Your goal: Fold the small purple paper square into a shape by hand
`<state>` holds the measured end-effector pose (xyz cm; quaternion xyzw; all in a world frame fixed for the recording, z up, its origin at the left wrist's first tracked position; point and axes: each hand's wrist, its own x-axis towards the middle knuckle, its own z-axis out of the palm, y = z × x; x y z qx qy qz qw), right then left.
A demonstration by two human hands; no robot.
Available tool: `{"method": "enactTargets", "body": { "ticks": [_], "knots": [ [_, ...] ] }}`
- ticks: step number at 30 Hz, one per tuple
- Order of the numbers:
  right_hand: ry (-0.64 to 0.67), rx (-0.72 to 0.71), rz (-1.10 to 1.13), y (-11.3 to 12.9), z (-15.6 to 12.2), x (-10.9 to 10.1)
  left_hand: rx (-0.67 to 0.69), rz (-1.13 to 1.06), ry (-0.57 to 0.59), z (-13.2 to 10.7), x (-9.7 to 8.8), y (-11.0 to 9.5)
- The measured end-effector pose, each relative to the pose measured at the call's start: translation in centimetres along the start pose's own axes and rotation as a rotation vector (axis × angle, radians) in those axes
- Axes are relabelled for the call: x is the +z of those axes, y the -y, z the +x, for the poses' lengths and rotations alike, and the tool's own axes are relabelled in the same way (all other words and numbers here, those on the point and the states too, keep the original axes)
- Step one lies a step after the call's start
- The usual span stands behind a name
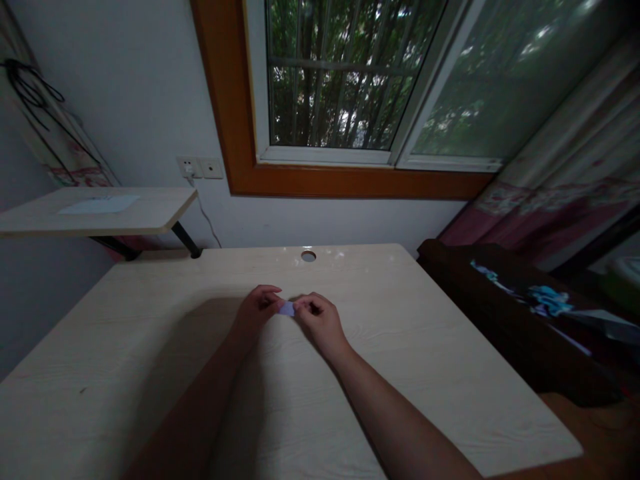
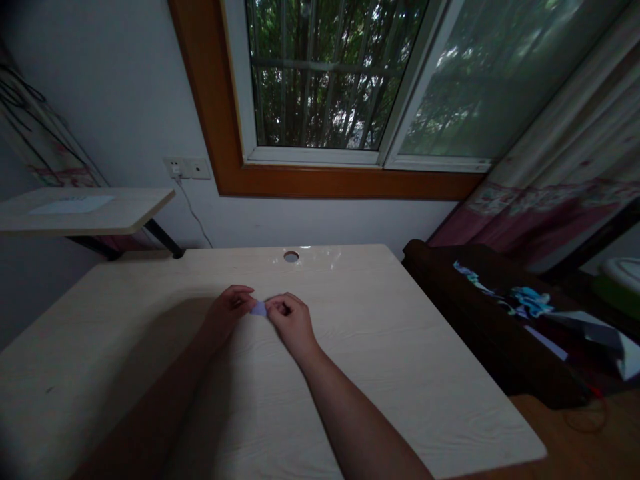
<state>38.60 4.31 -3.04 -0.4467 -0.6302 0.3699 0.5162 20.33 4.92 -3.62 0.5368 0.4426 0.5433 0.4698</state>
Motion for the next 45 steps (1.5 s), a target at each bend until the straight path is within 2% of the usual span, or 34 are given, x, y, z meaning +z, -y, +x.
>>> {"method": "enactTargets", "body": {
  "ticks": [8, 14, 19, 25, 31, 36, 45],
  "knots": [
    [0.038, -0.016, -0.010, -0.1, -0.1, -0.1, -0.047, 0.228, 0.050, -0.6, 0.7, -1.1],
    [0.055, -0.033, -0.007, -0.4, -0.1, 0.1, -0.056, 0.209, 0.014, -0.7, 0.5, -1.1],
    [0.042, -0.065, -0.014, -0.4, -0.1, 0.1, -0.070, 0.223, 0.058, -0.6, 0.4, -1.0],
    [0.025, -0.107, -0.051, 0.1, -0.2, -0.1, 0.036, 0.306, 0.152, -0.4, 0.4, -0.4],
    [0.035, -0.110, -0.083, 0.5, -0.2, -0.1, 0.131, 0.399, 0.173, -0.4, 0.4, -0.6],
    [0.037, -0.112, -0.101, 0.7, -0.1, -0.1, 0.116, 0.297, 0.130, -0.5, 0.2, -0.6],
    [-0.050, -0.021, -0.118, -0.3, 0.0, 0.1, -0.005, 0.081, -0.091, -0.6, -0.4, -1.3]
  ]
}}
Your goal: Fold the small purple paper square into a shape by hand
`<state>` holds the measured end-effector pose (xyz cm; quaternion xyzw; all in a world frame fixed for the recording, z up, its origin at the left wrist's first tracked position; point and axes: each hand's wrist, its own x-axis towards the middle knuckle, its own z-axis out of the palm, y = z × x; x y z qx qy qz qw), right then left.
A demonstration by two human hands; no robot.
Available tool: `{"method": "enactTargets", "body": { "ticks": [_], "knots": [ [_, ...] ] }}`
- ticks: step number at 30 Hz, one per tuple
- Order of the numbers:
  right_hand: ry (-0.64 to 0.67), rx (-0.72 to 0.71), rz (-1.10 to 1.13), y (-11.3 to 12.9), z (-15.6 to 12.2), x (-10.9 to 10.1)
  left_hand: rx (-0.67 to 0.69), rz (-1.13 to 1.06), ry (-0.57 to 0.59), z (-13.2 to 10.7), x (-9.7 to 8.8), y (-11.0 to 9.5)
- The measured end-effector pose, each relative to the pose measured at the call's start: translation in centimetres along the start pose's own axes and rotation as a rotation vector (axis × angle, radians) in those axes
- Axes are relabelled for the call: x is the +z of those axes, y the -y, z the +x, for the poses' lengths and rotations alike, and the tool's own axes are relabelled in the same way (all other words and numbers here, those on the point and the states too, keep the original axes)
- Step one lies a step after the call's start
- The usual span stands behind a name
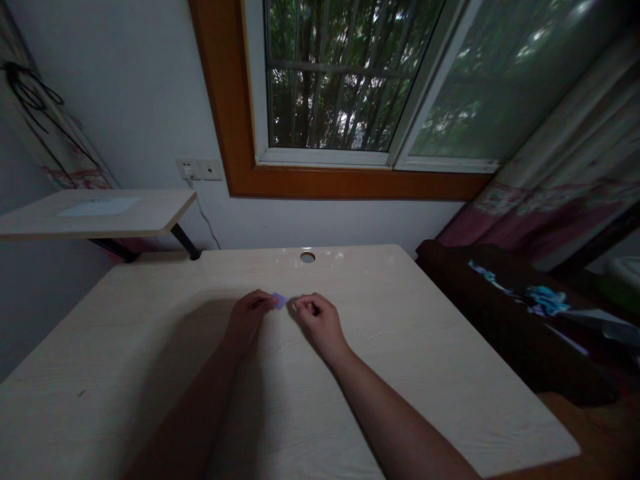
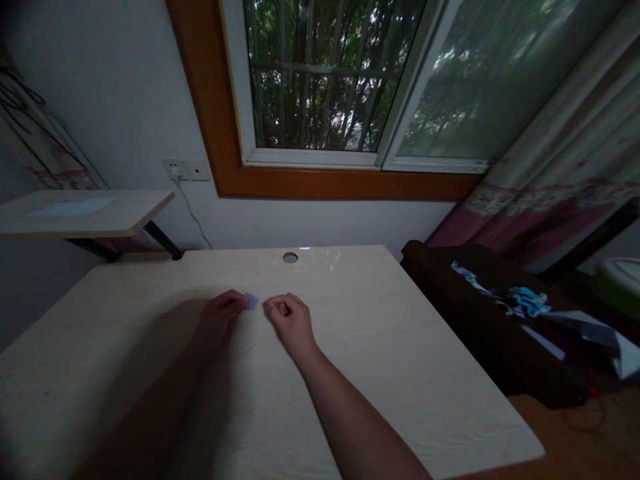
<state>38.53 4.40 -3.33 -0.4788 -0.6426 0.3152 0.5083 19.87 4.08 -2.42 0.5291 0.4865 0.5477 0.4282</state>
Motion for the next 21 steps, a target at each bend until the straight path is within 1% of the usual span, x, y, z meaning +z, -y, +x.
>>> {"method": "enactTargets", "body": {
  "ticks": [2, 4, 9, 11, 16, 21],
  "knots": [
    [-0.012, 0.011, 0.005, 0.00, 0.04, -0.03, 0.008, 0.000, -0.007, 0.03, -0.09, -0.06],
    [-0.002, 0.003, 0.021, 0.21, 0.07, -0.11, 0.009, 0.026, 0.018, 0.06, 0.00, -0.05],
    [0.096, -0.056, 0.066, 0.66, 0.07, -0.18, -0.020, 0.121, 0.115, 0.12, 0.52, 0.08],
    [0.105, -0.071, 0.066, 0.54, 0.05, -0.14, -0.020, 0.150, 0.134, 0.18, 0.57, 0.20],
    [0.076, -0.043, 0.081, 0.17, 0.07, -0.15, -0.021, 0.102, 0.112, 0.40, 0.40, 0.56],
    [0.045, 0.007, 0.114, 0.03, 0.23, -0.19, -0.025, 0.044, 0.073, 0.46, 0.41, 0.26]
  ]
}}
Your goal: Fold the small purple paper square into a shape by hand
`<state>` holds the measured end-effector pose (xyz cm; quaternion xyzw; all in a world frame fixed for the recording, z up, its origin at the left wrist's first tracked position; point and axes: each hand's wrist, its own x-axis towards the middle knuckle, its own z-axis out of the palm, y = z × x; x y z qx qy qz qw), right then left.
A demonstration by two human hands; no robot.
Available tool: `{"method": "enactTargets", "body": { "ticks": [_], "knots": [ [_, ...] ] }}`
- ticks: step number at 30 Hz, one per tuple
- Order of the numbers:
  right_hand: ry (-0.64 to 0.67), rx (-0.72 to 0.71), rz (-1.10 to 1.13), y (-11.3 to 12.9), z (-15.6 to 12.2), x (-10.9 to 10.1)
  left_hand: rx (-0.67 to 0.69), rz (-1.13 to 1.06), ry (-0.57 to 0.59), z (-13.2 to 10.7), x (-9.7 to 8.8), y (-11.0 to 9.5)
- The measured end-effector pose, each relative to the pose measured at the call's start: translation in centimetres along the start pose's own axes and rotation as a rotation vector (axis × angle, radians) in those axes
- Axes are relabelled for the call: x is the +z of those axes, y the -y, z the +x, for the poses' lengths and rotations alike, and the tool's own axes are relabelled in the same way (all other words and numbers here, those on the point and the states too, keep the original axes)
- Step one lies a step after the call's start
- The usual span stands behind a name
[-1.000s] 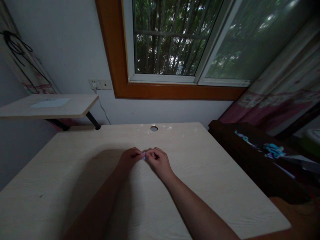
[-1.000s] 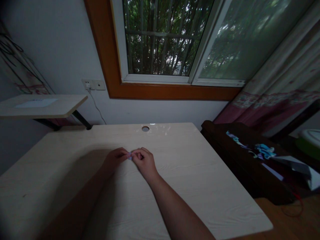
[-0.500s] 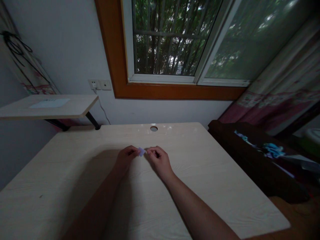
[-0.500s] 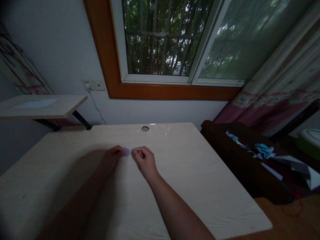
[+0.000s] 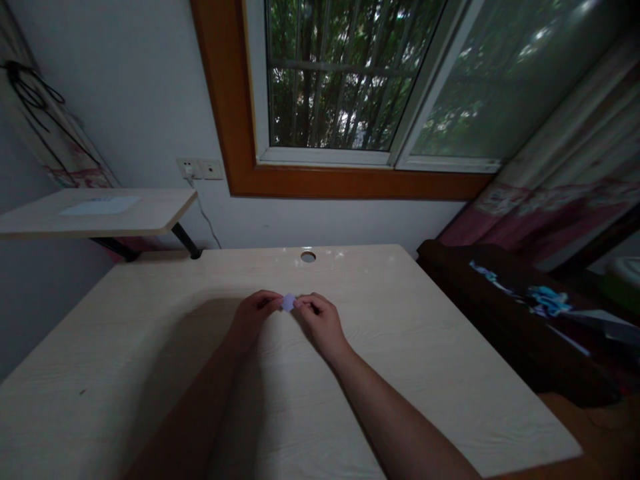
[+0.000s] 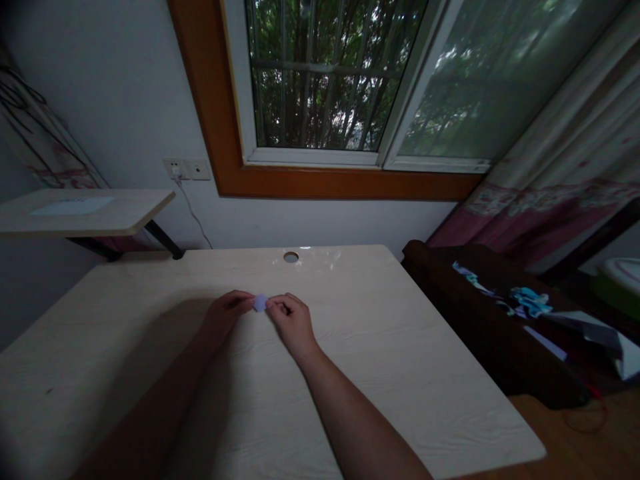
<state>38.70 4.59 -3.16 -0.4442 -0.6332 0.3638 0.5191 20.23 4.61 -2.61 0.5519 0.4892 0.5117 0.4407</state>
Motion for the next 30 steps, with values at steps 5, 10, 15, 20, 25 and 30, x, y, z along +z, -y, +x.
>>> {"method": "enactTargets", "body": {
  "ticks": [5, 10, 15, 20, 25, 30],
  "knots": [
    [-0.007, 0.012, -0.012, -0.04, -0.04, -0.02, -0.037, 0.006, 0.057, -0.12, 0.24, -0.05],
    [0.013, -0.012, 0.000, 0.28, -0.08, -0.08, -0.054, 0.133, 0.093, -0.25, 0.34, 0.13],
    [0.033, -0.016, -0.027, 0.26, -0.07, 0.09, 0.011, 0.124, 0.009, -0.20, 0.19, 0.07],
    [0.067, -0.025, -0.023, 0.03, -0.14, 0.35, 0.042, 0.115, -0.006, -0.06, -0.03, 0.45],
    [0.019, -0.014, -0.021, -0.21, -0.02, 0.20, 0.046, 0.104, 0.105, -0.11, 0.25, 0.59],
    [0.028, -0.010, -0.026, -0.35, 0.02, 0.14, 0.083, 0.068, 0.040, -0.21, 0.38, 0.59]
  ]
}}
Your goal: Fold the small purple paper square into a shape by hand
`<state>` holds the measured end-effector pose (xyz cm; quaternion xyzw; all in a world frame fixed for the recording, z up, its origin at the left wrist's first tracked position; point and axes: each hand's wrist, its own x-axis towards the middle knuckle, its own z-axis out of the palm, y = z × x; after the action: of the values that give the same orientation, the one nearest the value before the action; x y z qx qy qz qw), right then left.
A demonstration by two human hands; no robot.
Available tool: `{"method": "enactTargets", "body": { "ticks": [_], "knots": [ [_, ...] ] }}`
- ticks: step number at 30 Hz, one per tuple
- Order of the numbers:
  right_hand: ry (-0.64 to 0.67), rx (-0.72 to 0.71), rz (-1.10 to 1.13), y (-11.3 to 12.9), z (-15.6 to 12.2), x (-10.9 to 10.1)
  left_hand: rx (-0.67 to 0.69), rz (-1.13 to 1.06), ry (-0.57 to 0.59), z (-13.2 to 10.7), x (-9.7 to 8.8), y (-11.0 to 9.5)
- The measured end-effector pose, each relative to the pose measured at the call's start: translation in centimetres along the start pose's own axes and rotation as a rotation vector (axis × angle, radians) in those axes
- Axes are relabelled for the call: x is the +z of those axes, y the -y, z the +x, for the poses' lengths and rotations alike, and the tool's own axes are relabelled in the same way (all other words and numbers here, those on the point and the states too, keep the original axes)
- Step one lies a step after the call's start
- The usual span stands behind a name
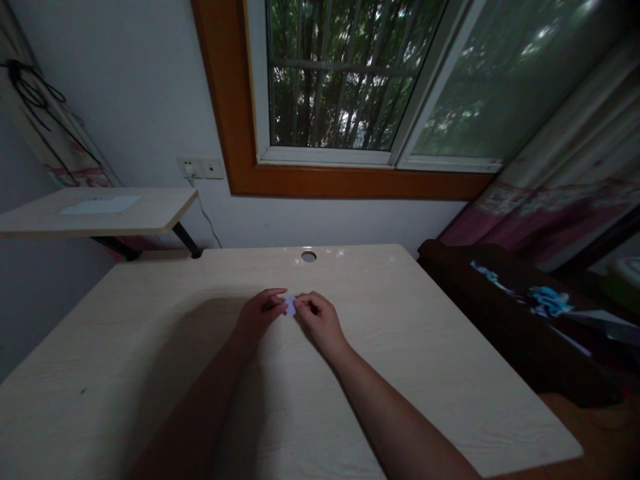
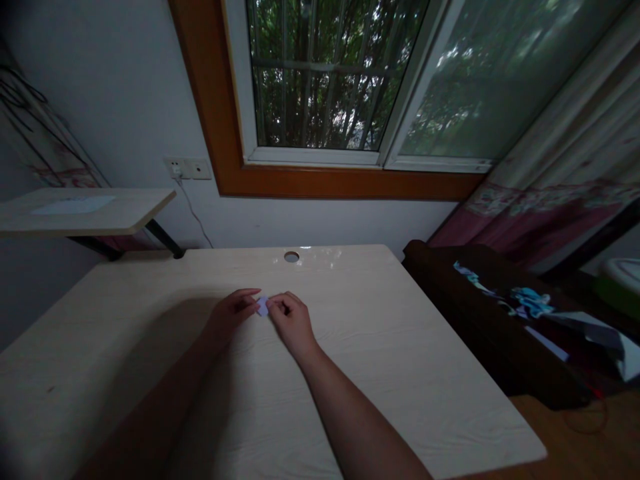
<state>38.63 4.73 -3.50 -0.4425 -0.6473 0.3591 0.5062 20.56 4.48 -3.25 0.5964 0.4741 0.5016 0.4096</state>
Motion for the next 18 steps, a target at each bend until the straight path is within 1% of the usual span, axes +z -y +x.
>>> {"method": "enactTargets", "body": {
  "ticks": [5, 8, 14, 18],
  "knots": [
    [0.035, 0.025, 0.036, 0.31, -0.03, 0.10, 0.069, 0.065, -0.003, -0.08, -0.44, 0.00],
    [0.024, 0.055, 0.070, 0.32, 0.04, 0.02, 0.099, 0.062, 0.012, -0.09, -0.52, -0.13],
    [0.012, 0.120, 0.170, 0.11, 0.14, -0.17, 0.058, 0.009, 0.084, -0.21, -0.40, -0.37],
    [0.041, 0.140, 0.239, 0.32, -0.01, -0.27, 0.030, -0.059, 0.077, -0.34, -0.42, -0.59]
  ]
}}
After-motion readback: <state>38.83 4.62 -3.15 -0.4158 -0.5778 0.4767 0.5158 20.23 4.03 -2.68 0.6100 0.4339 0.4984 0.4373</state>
